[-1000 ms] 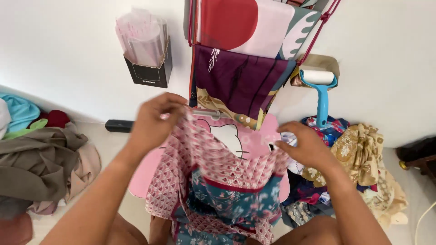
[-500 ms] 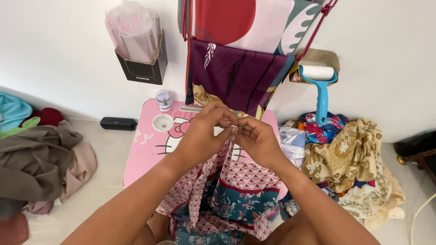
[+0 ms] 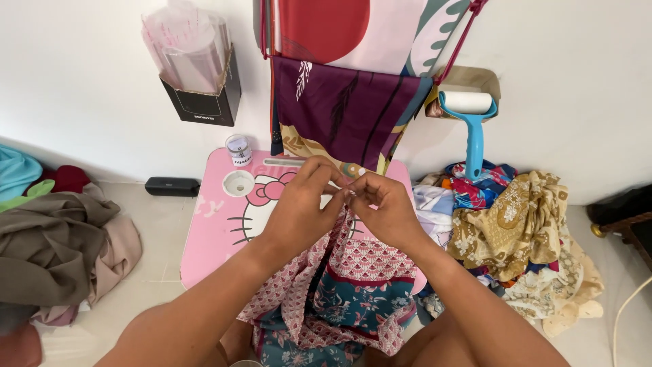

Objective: Lint rolling a small fabric item, placing it in a plastic sleeve, and unfolding a larger patterned garment for inspection.

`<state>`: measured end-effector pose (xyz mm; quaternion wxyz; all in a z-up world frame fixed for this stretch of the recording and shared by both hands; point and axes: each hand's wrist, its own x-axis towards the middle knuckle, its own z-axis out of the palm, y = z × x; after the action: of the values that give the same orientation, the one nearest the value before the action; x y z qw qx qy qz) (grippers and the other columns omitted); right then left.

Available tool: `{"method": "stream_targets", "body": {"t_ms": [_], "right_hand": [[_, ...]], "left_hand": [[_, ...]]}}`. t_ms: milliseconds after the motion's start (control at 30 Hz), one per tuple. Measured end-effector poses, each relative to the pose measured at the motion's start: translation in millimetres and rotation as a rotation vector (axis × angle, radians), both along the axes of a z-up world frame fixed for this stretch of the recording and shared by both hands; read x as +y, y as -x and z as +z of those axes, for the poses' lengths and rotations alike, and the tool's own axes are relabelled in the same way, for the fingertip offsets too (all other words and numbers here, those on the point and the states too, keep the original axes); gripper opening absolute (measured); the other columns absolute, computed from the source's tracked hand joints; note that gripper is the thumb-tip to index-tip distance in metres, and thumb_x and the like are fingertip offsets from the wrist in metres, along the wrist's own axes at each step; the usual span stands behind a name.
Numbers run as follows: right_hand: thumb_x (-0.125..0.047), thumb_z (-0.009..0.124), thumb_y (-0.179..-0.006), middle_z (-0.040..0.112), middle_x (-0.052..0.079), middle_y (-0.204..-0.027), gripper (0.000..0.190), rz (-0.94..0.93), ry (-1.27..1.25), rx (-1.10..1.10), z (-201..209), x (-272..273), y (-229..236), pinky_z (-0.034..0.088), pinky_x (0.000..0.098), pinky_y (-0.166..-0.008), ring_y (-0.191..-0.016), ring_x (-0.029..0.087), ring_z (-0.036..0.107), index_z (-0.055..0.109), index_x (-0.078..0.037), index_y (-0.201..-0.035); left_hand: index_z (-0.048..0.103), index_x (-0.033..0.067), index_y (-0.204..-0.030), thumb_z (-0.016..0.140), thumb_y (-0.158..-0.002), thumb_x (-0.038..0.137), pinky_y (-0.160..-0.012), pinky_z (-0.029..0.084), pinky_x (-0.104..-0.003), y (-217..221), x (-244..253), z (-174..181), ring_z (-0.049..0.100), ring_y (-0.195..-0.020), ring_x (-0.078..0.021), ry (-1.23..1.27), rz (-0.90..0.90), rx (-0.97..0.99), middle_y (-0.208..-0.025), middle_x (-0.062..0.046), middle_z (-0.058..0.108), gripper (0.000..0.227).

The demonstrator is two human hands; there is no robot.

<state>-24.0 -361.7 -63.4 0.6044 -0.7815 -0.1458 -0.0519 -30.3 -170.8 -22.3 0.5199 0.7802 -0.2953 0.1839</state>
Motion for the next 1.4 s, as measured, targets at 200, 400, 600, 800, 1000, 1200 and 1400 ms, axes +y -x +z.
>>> {"method": "stream_targets", "body": {"t_ms": [200, 400, 600, 800, 1000, 1200, 1400], "right_hand": [[0.007, 0.072, -0.083, 0.066, 0.007, -0.071, 0.018, -0.093, -0.034, -0.037, 7, -5, 4, 0.058, 0.0241, -0.065, -0.069, 0.01, 0.068, 0.074, 0.002, -0.1], [0.006, 0.071, -0.086, 0.068, 0.009, -0.071, 0.013, -0.13, -0.081, -0.061, 15, -8, 8, 0.055, 0.0219, -0.062, -0.068, 0.008, 0.062, 0.074, 0.004, -0.098], [0.006, 0.072, -0.086, 0.065, 0.008, -0.071, 0.013, -0.146, -0.157, -0.101, 28, -7, 13, 0.055, 0.0218, -0.063, -0.068, 0.008, 0.061, 0.073, 0.004, -0.1], [0.005, 0.074, -0.087, 0.064, 0.007, -0.071, 0.012, -0.159, -0.108, -0.141, 33, -10, 18, 0.055, 0.0215, -0.064, -0.068, 0.007, 0.06, 0.073, 0.003, -0.099], [0.007, 0.073, -0.084, 0.068, 0.01, -0.073, 0.013, -0.224, -0.277, -0.149, 47, -7, 24, 0.055, 0.0236, -0.063, -0.068, 0.01, 0.063, 0.074, 0.004, -0.097], [0.006, 0.068, -0.088, 0.067, 0.008, -0.073, 0.012, -0.338, -0.498, -0.189, 47, -61, 11, 0.058, 0.022, -0.065, -0.065, 0.012, 0.07, 0.069, 0.001, -0.099], [0.002, 0.065, -0.087, 0.07, 0.006, -0.081, 0.013, -0.476, -0.727, -0.216, 75, -79, 21, 0.059, 0.0196, -0.068, -0.073, 0.012, 0.073, 0.068, -0.006, -0.096]], "left_hand": [[0.066, 0.0135, -0.09, 0.082, -0.078, 0.019, -0.075, 0.061, -0.042, 2, 6, -15, 0.075, -0.092, -0.0258, -0.152, 0.036, 0.051, -0.095, -0.001, 0.065, 0.021], [0.065, 0.0155, -0.082, 0.081, -0.078, 0.026, -0.065, 0.058, -0.043, 13, -8, -40, 0.074, -0.081, -0.0299, -0.249, 0.099, 0.011, -0.082, -0.001, 0.066, 0.02], [0.073, 0.0102, -0.082, 0.075, -0.087, 0.028, -0.065, 0.059, -0.04, 15, -13, -45, 0.074, -0.074, -0.0283, -0.376, 0.133, 0.024, -0.077, -0.006, 0.07, 0.019], [0.071, 0.0106, -0.084, 0.073, -0.088, 0.028, -0.06, 0.058, -0.042, 13, -12, -45, 0.074, -0.071, -0.0314, -0.302, 0.206, 0.003, -0.074, -0.006, 0.068, 0.018], [0.073, 0.0029, -0.081, 0.066, -0.086, 0.025, -0.061, 0.058, -0.05, 8, -8, -55, 0.072, -0.074, -0.0416, -0.414, 0.041, 0.226, -0.071, -0.015, 0.068, 0.023], [0.074, 0.0016, -0.073, 0.065, -0.079, 0.023, -0.063, 0.059, -0.045, -10, 13, -89, 0.072, -0.07, -0.0416, -0.562, 0.039, 0.407, -0.064, -0.015, 0.068, 0.024], [0.075, 0.0084, -0.073, 0.062, -0.082, 0.025, -0.066, 0.054, -0.036, -23, 28, -94, 0.064, -0.067, -0.0184, -0.068, -0.085, 0.756, -0.063, -0.008, 0.064, 0.023]]}}
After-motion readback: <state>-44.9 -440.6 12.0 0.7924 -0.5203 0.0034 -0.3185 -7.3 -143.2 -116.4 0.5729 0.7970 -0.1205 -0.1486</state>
